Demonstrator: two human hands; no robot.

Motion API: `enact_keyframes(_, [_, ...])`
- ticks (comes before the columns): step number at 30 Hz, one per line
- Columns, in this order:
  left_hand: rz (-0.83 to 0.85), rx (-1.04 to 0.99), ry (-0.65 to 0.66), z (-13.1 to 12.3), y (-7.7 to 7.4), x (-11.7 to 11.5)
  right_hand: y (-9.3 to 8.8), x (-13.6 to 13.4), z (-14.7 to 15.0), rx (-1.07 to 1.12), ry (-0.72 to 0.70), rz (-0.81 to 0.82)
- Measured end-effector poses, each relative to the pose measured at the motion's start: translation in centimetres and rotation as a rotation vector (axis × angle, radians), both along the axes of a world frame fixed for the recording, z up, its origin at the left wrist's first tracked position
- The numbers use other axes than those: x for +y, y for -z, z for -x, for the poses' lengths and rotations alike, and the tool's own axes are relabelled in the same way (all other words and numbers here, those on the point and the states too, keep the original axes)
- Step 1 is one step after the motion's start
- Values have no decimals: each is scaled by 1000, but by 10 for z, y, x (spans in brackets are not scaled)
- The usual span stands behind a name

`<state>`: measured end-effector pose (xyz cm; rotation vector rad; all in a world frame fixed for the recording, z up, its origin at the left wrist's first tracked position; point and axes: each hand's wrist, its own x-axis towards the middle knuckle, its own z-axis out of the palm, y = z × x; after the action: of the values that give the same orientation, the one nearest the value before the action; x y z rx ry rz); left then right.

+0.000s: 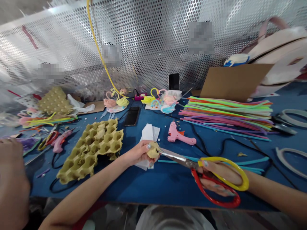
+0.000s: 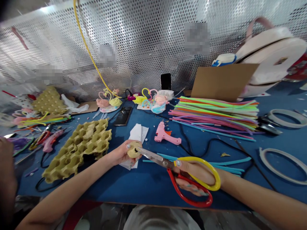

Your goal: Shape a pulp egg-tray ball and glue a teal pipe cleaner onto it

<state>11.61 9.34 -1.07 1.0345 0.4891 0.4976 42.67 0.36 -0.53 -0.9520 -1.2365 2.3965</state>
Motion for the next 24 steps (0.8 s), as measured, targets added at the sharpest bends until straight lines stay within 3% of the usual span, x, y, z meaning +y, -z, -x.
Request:
enact_keyframes(5, [-4,-17,7,-2,-3,-1,0,2,3,56,56,122])
enact_keyframes(14, [1,-151,-66,-7,-7,-3,27,14,-5,416,-214,384])
enact_keyframes(19, [-5,-190,33,-6,-9,-6,21,13,-6,511,-305,489])
enact_keyframes(24, [-11,-242,48,-7,-10,-8,11,7,-2,501,-255,412])
